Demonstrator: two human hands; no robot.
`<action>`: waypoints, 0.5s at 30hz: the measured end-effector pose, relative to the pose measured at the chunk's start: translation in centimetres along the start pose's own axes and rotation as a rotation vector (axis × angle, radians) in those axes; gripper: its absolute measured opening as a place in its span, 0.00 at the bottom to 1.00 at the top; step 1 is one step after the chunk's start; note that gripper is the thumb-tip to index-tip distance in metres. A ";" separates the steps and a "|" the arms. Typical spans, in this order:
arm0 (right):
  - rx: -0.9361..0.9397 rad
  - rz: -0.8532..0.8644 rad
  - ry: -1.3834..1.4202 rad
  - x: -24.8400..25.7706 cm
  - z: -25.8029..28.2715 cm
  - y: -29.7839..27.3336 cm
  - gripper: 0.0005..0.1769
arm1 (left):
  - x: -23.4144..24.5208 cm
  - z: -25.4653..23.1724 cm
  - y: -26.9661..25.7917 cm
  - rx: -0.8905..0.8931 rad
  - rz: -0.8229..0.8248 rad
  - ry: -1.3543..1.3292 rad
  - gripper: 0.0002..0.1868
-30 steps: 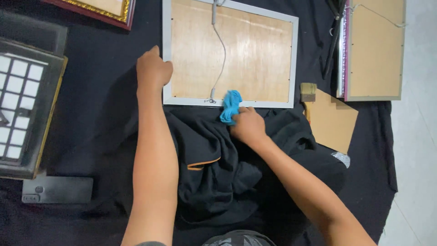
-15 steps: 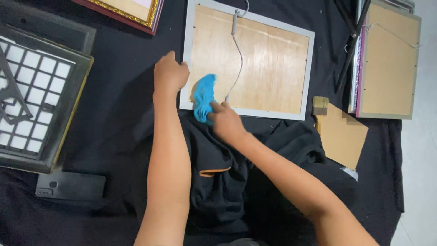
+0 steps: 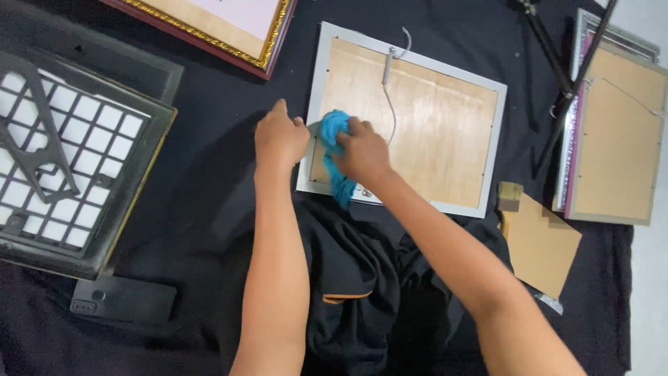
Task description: Cleaning a photo frame by wiping it with a cloth and brushing it with a small brush, then assembling the picture and cleaning the glass.
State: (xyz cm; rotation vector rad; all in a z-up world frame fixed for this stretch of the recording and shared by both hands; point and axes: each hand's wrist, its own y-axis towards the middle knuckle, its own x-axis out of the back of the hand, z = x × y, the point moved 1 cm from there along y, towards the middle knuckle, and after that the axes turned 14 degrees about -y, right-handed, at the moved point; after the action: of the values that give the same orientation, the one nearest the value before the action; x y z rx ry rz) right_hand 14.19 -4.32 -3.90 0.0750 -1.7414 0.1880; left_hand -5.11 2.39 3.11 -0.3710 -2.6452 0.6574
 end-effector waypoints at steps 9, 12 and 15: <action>0.079 0.082 -0.048 -1.1 -1.8 4.4 0.21 | -2.2 1.7 0.7 0.048 0.161 0.184 0.22; 0.100 -0.198 -0.077 -0.1 -1.9 7.1 0.11 | -2.8 1.4 -0.1 0.087 0.297 0.254 0.27; 0.248 -0.204 -0.100 -2.3 -1.0 5.5 0.11 | -2.7 1.0 0.6 0.098 0.325 0.252 0.28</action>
State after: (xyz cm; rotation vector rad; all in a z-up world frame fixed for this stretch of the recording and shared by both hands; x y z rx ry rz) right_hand 14.67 1.08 -6.43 0.4482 -1.7896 0.2531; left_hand -3.06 1.60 1.21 -0.8094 -2.3247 0.7780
